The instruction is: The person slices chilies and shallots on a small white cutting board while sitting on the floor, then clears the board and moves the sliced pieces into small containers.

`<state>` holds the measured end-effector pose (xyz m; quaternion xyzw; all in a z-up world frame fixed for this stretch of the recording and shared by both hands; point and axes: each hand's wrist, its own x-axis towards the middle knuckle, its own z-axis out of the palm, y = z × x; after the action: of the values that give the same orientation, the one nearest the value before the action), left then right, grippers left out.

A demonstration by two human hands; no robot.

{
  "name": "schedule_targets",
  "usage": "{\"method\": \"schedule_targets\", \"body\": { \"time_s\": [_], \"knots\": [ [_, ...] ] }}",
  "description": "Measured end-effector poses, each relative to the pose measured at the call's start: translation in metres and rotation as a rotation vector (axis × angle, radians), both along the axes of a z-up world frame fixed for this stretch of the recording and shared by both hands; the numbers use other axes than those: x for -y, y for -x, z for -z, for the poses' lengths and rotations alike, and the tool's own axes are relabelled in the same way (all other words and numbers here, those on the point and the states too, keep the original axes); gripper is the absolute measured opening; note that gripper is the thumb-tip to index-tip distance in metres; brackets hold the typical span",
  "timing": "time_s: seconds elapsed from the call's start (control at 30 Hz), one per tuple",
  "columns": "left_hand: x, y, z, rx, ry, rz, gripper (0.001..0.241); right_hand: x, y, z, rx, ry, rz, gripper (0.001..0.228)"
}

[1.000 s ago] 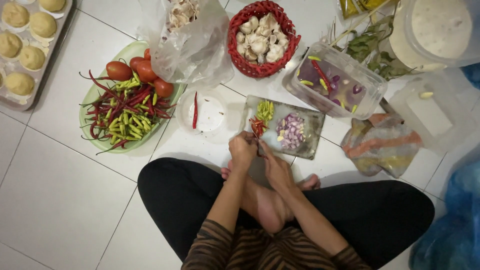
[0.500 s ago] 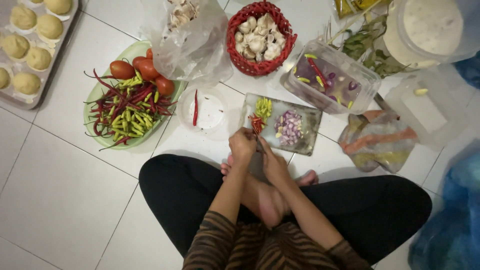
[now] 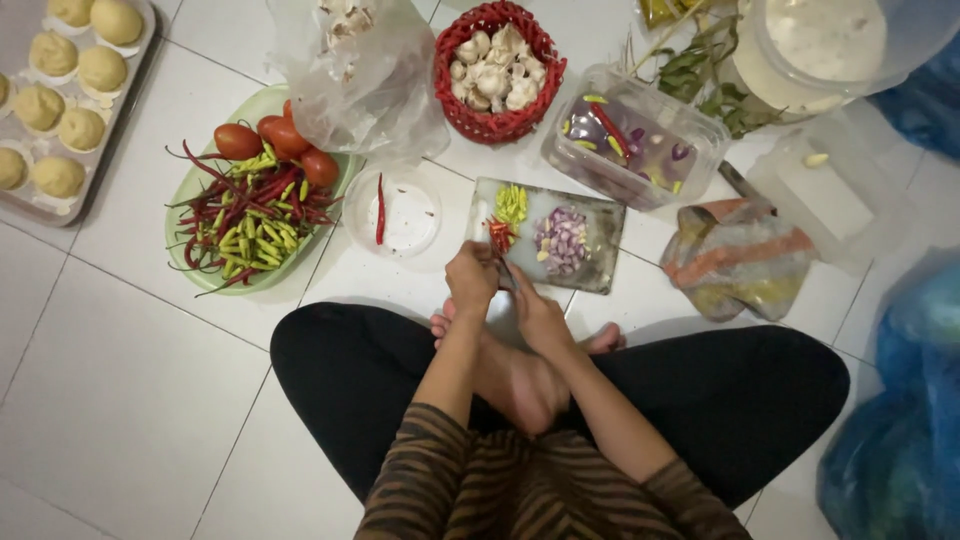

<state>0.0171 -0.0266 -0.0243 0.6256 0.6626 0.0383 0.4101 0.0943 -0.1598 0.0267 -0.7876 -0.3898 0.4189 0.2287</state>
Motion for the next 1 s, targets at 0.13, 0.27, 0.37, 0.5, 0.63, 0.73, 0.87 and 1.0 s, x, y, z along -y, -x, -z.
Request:
{"method": "schedule_targets", "body": {
  "time_s": [0.13,0.27,0.37,0.5,0.63,0.73,0.87,1.0],
  "knots": [
    [0.001,0.004,0.02,-0.009,-0.006,-0.007,0.021,0.01,-0.005,0.01,0.038,0.03,-0.025,0.054],
    [0.003,0.005,0.007,-0.045,0.018,0.006,0.017,0.0,-0.004,0.021,0.05,0.052,-0.025,0.053],
    [0.001,0.002,0.006,-0.063,0.0,0.024,0.017,-0.011,-0.005,0.009,0.053,0.055,-0.04,0.055],
    [0.003,0.002,0.005,-0.045,-0.015,-0.01,0.018,0.008,-0.005,-0.018,-0.041,0.122,-0.031,0.054],
    [0.001,-0.002,0.0,-0.027,-0.049,-0.002,0.017,0.01,-0.008,0.003,-0.008,0.118,-0.041,0.055],
    [0.002,0.0,0.005,-0.001,-0.059,0.015,0.018,-0.001,-0.005,-0.019,0.011,0.138,-0.045,0.053],
    [-0.001,-0.003,-0.001,0.005,-0.084,0.015,0.025,-0.022,-0.008,-0.043,0.165,0.22,-0.154,0.061],
    [0.0,-0.005,-0.003,-0.011,-0.088,-0.023,0.021,-0.02,-0.002,-0.045,0.112,0.187,-0.111,0.065]
  ]
}}
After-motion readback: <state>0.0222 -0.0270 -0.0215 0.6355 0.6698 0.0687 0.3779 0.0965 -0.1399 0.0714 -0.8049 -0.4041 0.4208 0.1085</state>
